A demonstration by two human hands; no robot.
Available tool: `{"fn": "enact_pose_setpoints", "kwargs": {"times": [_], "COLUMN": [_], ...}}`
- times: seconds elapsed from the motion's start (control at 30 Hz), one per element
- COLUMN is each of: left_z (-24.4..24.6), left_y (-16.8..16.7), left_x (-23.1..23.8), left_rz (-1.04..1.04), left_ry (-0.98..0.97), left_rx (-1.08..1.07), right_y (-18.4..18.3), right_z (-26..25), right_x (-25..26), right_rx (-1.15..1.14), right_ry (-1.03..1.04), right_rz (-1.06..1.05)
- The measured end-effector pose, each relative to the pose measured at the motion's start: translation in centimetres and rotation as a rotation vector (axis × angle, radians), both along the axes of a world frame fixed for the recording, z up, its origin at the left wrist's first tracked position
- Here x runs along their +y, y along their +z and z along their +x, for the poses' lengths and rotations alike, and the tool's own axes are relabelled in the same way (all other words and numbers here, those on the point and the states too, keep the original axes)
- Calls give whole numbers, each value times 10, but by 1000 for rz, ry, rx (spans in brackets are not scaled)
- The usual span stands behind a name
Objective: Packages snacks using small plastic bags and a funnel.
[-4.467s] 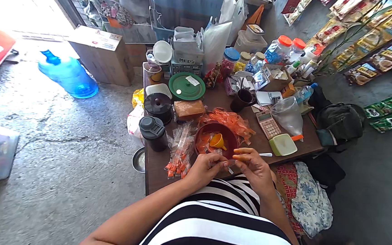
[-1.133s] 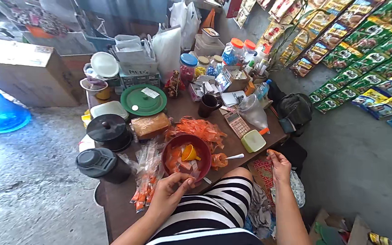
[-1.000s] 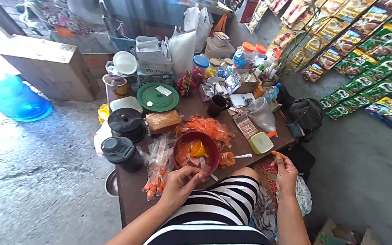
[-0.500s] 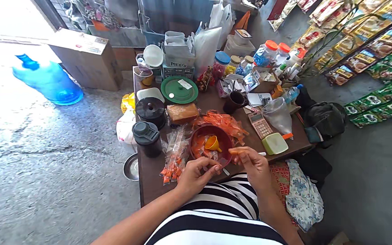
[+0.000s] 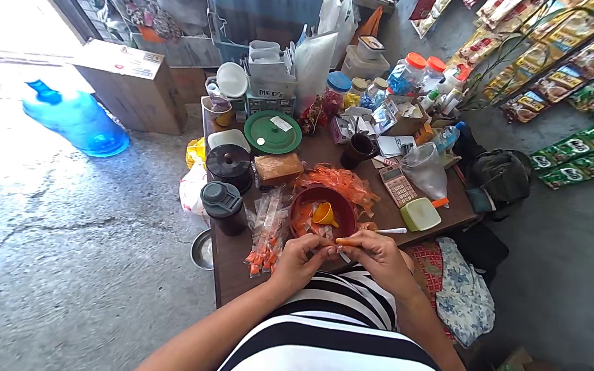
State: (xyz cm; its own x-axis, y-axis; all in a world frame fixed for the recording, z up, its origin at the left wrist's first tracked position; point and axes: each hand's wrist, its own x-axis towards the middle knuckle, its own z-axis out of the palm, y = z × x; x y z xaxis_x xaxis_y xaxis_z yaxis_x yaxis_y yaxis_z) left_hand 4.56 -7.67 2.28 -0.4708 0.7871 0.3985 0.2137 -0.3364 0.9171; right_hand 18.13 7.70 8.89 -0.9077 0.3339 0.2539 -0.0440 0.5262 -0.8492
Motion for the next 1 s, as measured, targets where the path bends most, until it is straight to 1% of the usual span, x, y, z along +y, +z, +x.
{"fn": "enact_pose_setpoints", "kwargs": {"times": [0.1, 0.17, 0.23, 0.33, 0.47, 0.6, 0.7, 0.8, 0.93, 1.0], "left_z": [0, 1, 2, 2, 0, 1, 1, 1, 3, 3], "left_y": [2, 4, 5, 6, 2, 2, 2, 4, 3, 2], "left_x": [1, 2, 2, 0, -1, 0, 1, 2, 0, 1], "left_rz": [-7, -5, -3, 8, 18, 26, 34, 37, 34, 29], "left_ry": [-8, -9, -19, -10, 53, 66, 49, 24, 11, 8], "left_rx": [28, 58, 73, 65, 47, 60, 62, 72, 92, 91], "right_y": [-3, -7, -9, -5, 0, 2, -4, -8, -17, -20], "right_z": [1, -2, -4, -2, 7, 10, 7, 3, -1, -2], "right_x": [-3, -8, -11, -6, 4, -2, -6, -10, -19, -19], "right_rx": [37, 77, 98, 77, 67, 32, 68, 143, 194, 214], "right_ry": [-78, -142, -175, -133, -112, -81, -95, -136, -224, -223], "right_rz": [104, 138, 115, 6, -27, -49, -26, 45, 65, 65]}}
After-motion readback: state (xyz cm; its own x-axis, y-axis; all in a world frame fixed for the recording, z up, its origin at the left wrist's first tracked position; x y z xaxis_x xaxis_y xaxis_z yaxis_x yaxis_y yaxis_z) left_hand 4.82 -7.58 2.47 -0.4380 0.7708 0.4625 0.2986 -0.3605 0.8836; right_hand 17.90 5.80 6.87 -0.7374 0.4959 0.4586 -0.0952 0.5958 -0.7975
